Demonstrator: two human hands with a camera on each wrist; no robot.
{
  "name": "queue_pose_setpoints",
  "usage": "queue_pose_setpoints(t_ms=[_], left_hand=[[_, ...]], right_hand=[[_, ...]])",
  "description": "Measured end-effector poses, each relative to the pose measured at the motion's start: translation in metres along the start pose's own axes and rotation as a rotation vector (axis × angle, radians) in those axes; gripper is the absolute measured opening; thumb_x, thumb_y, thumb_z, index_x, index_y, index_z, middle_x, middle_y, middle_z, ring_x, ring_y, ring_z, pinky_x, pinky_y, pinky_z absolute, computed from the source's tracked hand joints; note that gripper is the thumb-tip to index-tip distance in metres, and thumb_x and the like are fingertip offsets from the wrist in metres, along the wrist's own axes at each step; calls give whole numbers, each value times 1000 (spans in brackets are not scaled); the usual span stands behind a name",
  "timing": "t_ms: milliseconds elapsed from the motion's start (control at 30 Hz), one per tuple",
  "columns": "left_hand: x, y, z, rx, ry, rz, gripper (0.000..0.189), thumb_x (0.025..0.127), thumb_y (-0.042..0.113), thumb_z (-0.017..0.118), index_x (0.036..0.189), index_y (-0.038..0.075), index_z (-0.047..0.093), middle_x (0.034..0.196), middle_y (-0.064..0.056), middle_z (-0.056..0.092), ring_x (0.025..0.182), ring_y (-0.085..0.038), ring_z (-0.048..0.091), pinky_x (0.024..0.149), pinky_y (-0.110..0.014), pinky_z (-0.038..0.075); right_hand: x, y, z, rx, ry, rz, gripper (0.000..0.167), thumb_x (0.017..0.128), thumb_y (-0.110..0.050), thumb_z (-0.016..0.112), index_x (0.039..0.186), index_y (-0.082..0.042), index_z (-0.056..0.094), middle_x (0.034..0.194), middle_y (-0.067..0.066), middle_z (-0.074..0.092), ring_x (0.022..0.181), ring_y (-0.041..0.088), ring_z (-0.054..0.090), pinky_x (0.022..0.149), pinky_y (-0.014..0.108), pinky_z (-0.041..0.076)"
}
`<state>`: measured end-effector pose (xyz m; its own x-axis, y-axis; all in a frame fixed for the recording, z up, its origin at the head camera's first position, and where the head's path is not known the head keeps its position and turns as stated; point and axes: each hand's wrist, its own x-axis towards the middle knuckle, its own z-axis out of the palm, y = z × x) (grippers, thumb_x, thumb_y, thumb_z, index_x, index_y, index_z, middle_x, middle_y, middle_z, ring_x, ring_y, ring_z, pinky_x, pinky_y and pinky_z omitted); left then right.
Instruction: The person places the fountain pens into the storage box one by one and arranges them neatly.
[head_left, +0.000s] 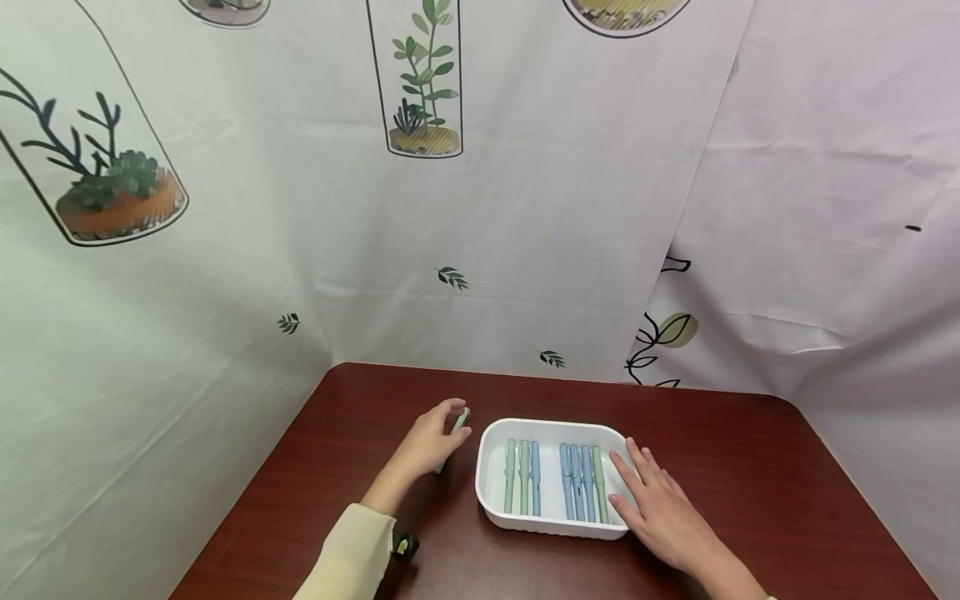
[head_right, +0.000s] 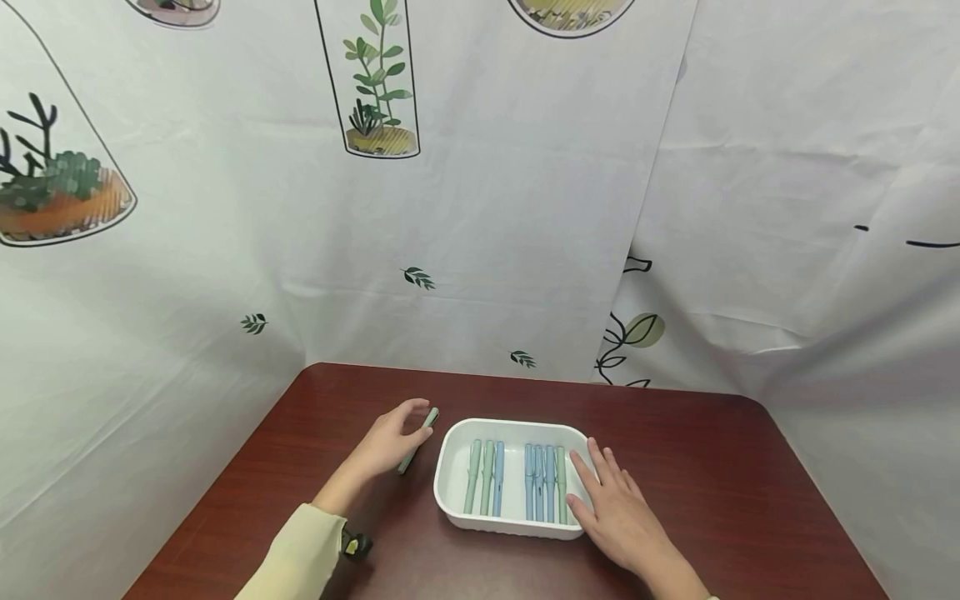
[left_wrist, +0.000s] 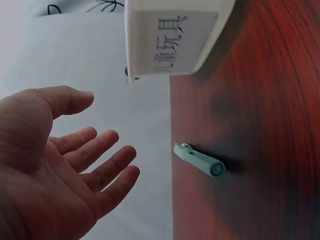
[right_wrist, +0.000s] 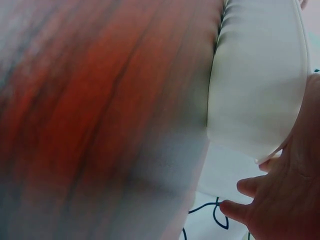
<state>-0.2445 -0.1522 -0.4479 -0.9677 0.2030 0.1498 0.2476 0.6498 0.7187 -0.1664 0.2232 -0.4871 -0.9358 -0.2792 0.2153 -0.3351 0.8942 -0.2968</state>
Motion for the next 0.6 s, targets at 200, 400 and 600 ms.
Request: queue_pose_setpoints(t_ms=[200, 400, 600], left_hand=[[1, -7, 0, 86, 23, -79, 50, 95, 21, 70, 139, 2, 56, 137, -18, 60, 128, -35, 57, 102, -54, 48], [2, -14, 3, 125, 17, -112, 52, 93, 20, 72, 138, 1, 56, 138, -21, 59, 129, -39, 55, 101, -55, 48], [4, -18, 8, 172, 12, -130, 56, 90, 20, 74, 140, 1, 56, 140, -22, 56, 130, -40, 49, 102, -56, 46]], right_hand=[[-1, 0, 0, -14, 7, -6, 62, 101, -45, 57, 155, -18, 44, 164, 18, 29, 147, 47, 29, 110, 69, 31], [-1, 0, 0, -22, 3, -3, 62, 101, -46, 57, 155, -18, 44, 164, 17, 29, 147, 47, 29, 111, 69, 29], [0, -1, 0, -22, -1, 2, 62, 101, -45, 58, 155, -18, 44, 164, 17, 28, 148, 46, 28, 112, 68, 27]])
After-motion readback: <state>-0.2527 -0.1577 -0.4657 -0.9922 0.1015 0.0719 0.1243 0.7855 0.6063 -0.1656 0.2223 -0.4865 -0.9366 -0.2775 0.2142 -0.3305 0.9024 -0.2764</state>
